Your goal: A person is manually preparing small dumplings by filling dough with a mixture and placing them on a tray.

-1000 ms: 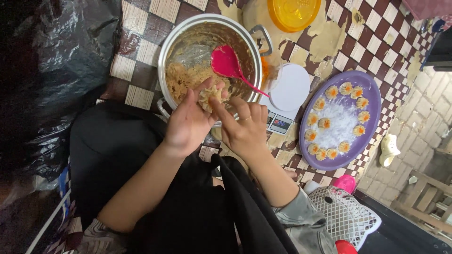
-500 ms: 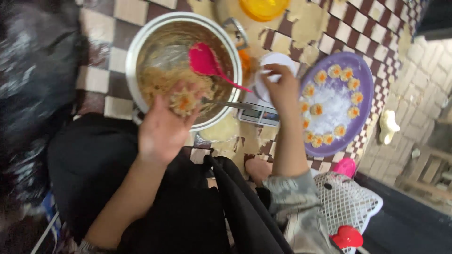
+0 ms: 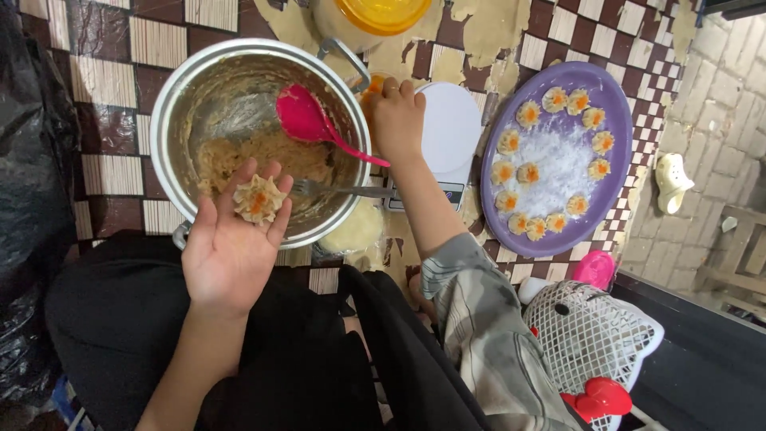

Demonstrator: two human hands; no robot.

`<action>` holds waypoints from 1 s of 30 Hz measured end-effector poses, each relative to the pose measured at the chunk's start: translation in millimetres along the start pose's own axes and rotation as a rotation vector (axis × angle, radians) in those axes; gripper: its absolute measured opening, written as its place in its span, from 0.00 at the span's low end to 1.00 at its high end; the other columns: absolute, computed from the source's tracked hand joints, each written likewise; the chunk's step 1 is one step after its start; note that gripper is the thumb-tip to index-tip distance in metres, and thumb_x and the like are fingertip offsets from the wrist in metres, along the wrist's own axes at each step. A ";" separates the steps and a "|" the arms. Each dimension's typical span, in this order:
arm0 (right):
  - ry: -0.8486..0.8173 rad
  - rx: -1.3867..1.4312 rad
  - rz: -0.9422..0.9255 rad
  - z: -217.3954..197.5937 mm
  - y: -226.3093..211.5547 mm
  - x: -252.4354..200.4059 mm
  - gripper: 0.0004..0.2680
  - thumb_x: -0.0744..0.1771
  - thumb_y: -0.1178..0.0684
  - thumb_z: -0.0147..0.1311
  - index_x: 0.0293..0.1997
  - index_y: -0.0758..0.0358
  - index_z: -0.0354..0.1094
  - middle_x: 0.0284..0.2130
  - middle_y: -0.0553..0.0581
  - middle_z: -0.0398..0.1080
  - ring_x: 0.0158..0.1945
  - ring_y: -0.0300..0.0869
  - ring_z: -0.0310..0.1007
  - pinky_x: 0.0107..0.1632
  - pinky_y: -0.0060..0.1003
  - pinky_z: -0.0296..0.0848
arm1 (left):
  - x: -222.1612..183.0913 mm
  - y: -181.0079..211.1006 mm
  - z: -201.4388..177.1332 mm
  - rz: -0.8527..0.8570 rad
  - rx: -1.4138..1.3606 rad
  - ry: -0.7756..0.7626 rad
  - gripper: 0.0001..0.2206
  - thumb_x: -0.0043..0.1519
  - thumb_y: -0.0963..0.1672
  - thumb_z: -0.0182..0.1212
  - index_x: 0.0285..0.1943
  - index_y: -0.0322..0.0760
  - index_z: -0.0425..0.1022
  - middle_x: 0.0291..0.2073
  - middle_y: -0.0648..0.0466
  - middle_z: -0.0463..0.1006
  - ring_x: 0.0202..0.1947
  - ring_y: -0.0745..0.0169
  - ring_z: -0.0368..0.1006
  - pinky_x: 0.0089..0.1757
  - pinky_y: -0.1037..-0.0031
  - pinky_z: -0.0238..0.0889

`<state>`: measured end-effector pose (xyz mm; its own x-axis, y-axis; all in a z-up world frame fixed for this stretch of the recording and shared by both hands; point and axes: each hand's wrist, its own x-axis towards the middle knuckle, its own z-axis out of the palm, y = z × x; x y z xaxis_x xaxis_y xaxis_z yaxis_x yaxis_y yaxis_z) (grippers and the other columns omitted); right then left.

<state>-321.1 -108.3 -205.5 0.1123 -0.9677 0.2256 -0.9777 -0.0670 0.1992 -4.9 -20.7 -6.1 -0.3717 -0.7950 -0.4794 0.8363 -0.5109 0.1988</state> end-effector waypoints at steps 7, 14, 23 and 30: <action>-0.331 -0.033 -0.053 -22.4 -7.3 14.6 0.04 0.61 0.62 0.55 0.34 0.60 0.74 0.40 0.59 0.69 0.45 0.58 0.62 0.41 0.52 0.59 | -2.6 5.1 3.8 -0.025 -0.050 -0.011 0.26 0.69 0.51 0.48 0.73 0.34 0.59 0.73 0.40 0.58 0.76 0.41 0.51 0.68 0.60 0.52; -0.271 0.263 0.144 -83.4 4.9 23.6 0.02 0.62 0.57 0.60 0.32 0.56 0.78 0.31 0.53 0.73 0.39 0.50 0.69 0.41 0.47 0.66 | -3.0 4.6 -2.3 -0.020 -0.233 -0.102 0.24 0.70 0.48 0.52 0.72 0.30 0.61 0.70 0.38 0.61 0.73 0.41 0.55 0.68 0.59 0.55; -0.128 1.223 0.609 -247.9 -9.3 10.3 0.01 0.64 0.57 0.66 0.35 0.60 0.80 0.25 0.49 0.63 0.32 0.32 0.57 0.39 0.29 0.62 | 12.9 -16.1 -24.2 -0.020 -0.176 -0.067 0.26 0.68 0.51 0.49 0.74 0.37 0.59 0.71 0.41 0.62 0.72 0.42 0.58 0.67 0.59 0.55; -0.326 1.357 0.402 -306.6 -75.0 -7.1 0.03 0.64 0.58 0.69 0.36 0.63 0.80 0.26 0.52 0.66 0.32 0.33 0.58 0.40 0.28 0.61 | 17.7 -30.9 -34.9 -0.042 0.014 -0.174 0.27 0.74 0.53 0.33 0.80 0.39 0.47 0.78 0.40 0.44 0.78 0.40 0.40 0.71 0.55 0.33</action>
<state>-194.1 -21.9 70.4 -0.0684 -0.9750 -0.2115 -0.3652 0.2218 -0.9041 -23.2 -7.6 -50.5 -0.4713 -0.8167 -0.3330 0.8132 -0.5485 0.1944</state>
